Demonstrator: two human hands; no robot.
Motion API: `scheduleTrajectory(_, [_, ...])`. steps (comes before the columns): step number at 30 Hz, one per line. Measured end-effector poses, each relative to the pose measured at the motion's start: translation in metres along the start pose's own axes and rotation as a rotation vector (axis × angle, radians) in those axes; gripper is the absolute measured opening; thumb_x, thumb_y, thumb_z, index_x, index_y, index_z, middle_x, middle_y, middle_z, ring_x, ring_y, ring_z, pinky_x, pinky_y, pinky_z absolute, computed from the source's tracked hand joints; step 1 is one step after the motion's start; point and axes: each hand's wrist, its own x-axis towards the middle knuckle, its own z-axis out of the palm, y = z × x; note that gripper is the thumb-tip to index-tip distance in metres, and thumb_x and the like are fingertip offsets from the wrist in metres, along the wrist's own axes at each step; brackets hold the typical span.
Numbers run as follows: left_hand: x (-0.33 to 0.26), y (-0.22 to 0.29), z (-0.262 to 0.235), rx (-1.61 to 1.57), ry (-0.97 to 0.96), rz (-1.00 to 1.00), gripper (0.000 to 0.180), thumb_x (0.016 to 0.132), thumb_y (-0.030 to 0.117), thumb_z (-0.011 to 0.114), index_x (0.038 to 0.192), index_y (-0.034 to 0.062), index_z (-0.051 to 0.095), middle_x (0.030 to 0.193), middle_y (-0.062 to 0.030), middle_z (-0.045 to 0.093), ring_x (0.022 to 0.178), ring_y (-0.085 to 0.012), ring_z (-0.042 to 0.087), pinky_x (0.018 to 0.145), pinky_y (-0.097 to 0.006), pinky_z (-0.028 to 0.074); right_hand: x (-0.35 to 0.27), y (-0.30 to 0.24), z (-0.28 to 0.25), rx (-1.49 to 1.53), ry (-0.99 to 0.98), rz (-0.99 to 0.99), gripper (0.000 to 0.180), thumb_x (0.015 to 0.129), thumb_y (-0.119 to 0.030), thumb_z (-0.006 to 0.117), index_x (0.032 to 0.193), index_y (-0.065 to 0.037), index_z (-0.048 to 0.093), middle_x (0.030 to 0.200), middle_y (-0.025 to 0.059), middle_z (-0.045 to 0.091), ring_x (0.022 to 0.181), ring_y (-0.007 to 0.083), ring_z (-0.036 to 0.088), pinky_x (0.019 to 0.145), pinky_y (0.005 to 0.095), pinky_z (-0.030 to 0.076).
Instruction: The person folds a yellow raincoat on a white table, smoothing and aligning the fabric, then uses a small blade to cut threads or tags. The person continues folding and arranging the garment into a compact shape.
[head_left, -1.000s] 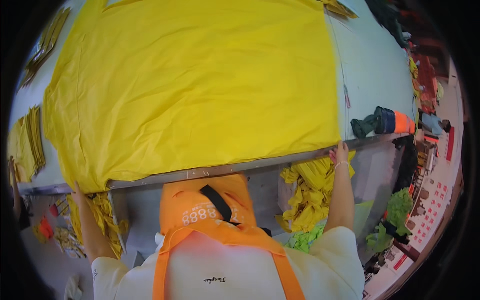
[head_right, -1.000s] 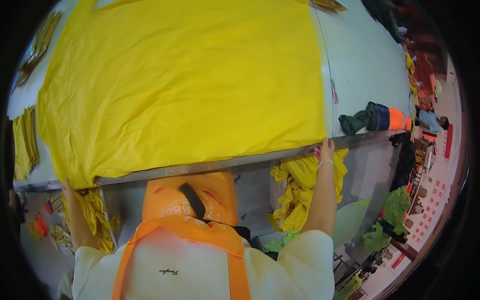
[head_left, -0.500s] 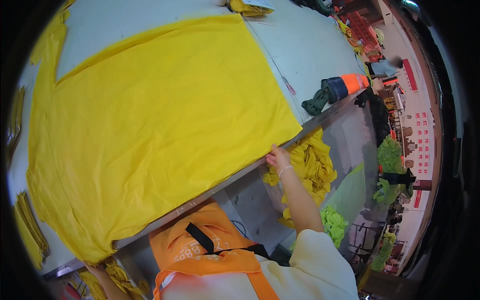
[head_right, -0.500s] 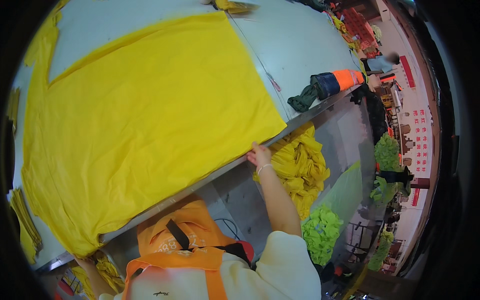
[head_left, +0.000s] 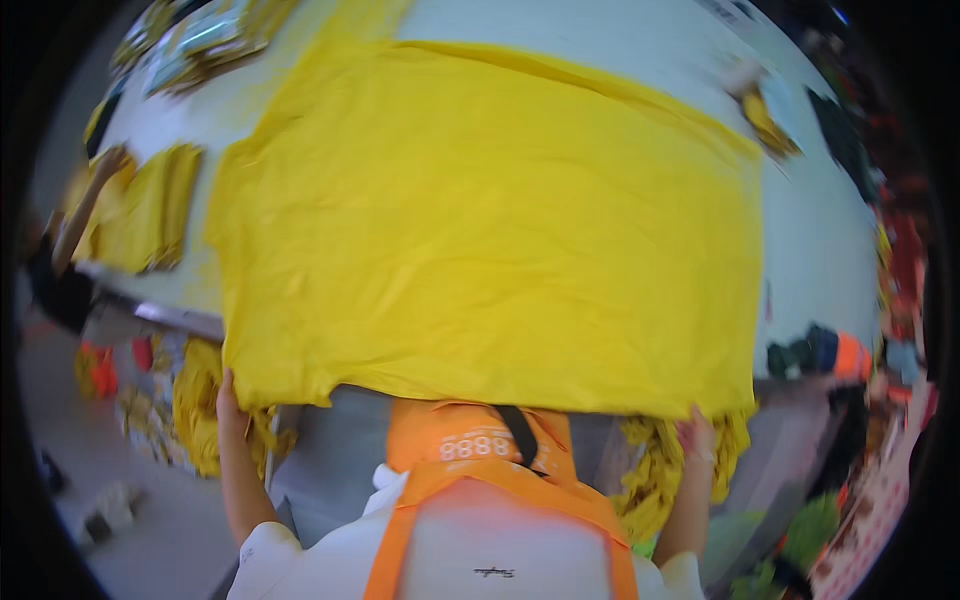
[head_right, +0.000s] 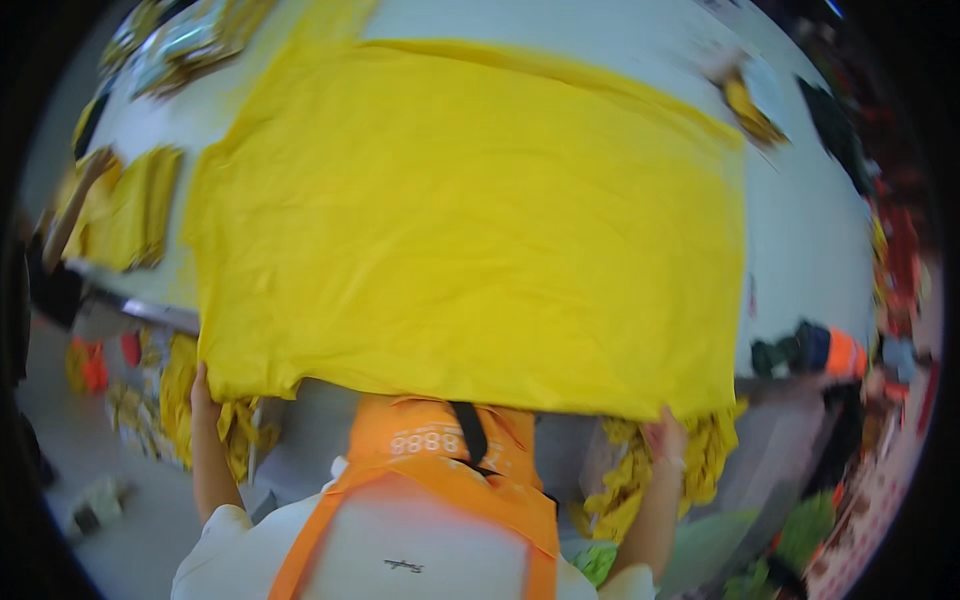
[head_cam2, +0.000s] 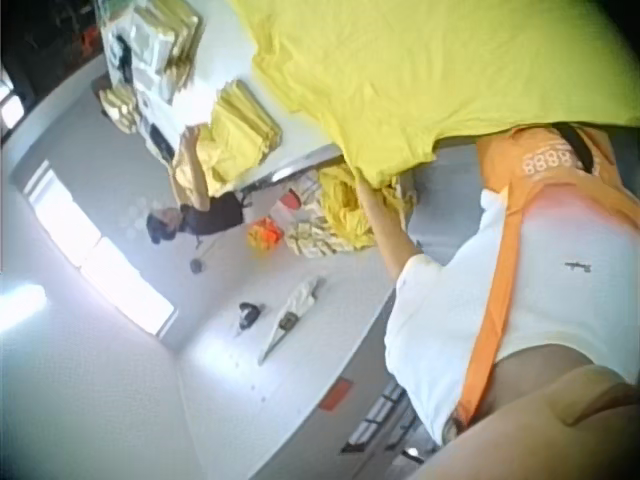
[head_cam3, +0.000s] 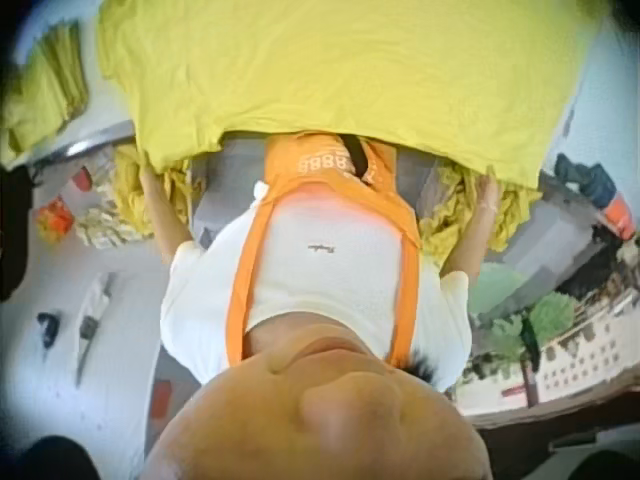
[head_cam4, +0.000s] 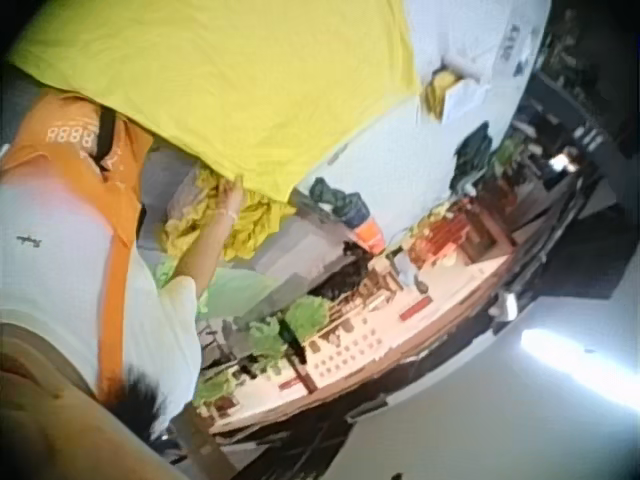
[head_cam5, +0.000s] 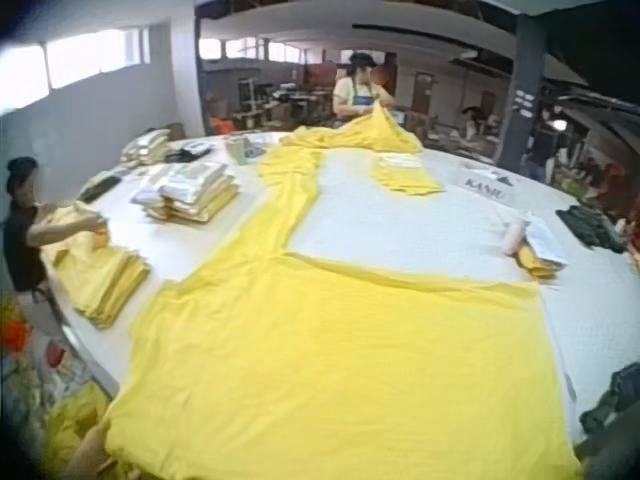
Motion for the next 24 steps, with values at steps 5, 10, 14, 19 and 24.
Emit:
scheduleTrajectory(5, [-0.045,0.095,0.049,-0.141,-0.205,0.285,0.043,0.095,0.034,0.047,0.125,0.0030,0.047,0.123,-0.0083,0.055,0.111,-0.0222,0.055,0.094,-0.036,0.043,0.050,-0.107,-0.049,-0.027,-0.091,-0.175,0.025,0.089,-0.025,0.059,0.108,-0.009,0.059,0.088,0.0021,0.065,0.066,0.0117,0.058,0.054,0.0243,0.044])
scheduleTrajectory(10, [-0.004,0.194,0.209,-0.146,-0.321,0.555,0.048,0.095,0.040,0.045,0.121,0.0004,0.050,0.110,-0.0089,0.062,0.099,-0.0208,0.060,0.090,-0.034,0.045,0.132,-0.267,0.062,0.124,-0.160,-0.447,0.035,0.091,-0.025,0.057,0.115,0.000,0.053,0.116,0.0105,0.058,0.106,0.0197,0.055,0.086,0.0279,0.044])
scheduleTrajectory(14, [0.079,0.192,0.154,0.622,0.153,0.883,0.049,0.091,0.039,0.052,0.118,-0.0017,0.056,0.106,-0.0124,0.065,0.101,-0.0220,0.060,0.091,-0.031,0.043,0.112,-0.291,0.170,-0.027,-0.300,-0.402,0.052,0.093,-0.036,0.051,0.129,0.002,0.043,0.123,0.0153,0.054,0.105,0.0249,0.056,0.088,0.0295,0.045])
scheduleTrajectory(19, [0.124,0.087,0.116,1.093,0.417,0.801,0.058,0.081,0.038,0.063,0.123,-0.0007,0.052,0.118,-0.0214,0.058,0.110,-0.0296,0.056,0.092,-0.037,0.044,0.116,-0.190,0.220,-0.943,-0.365,-1.046,0.050,0.094,-0.032,0.049,0.134,-0.002,0.040,0.134,0.0164,0.044,0.123,0.0289,0.043,0.103,0.0379,0.032])
scheduleTrajectory(24, [0.132,0.081,0.089,1.165,0.374,0.880,0.042,0.076,0.028,0.067,0.104,-0.0025,0.060,0.095,-0.0185,0.064,0.092,-0.0300,0.061,0.079,-0.038,0.047,0.045,-0.110,0.259,-1.601,-0.098,-1.137,0.049,0.091,-0.022,0.049,0.137,-0.008,0.037,0.148,0.0143,0.025,0.137,0.0307,0.020,0.110,0.0504,0.013])
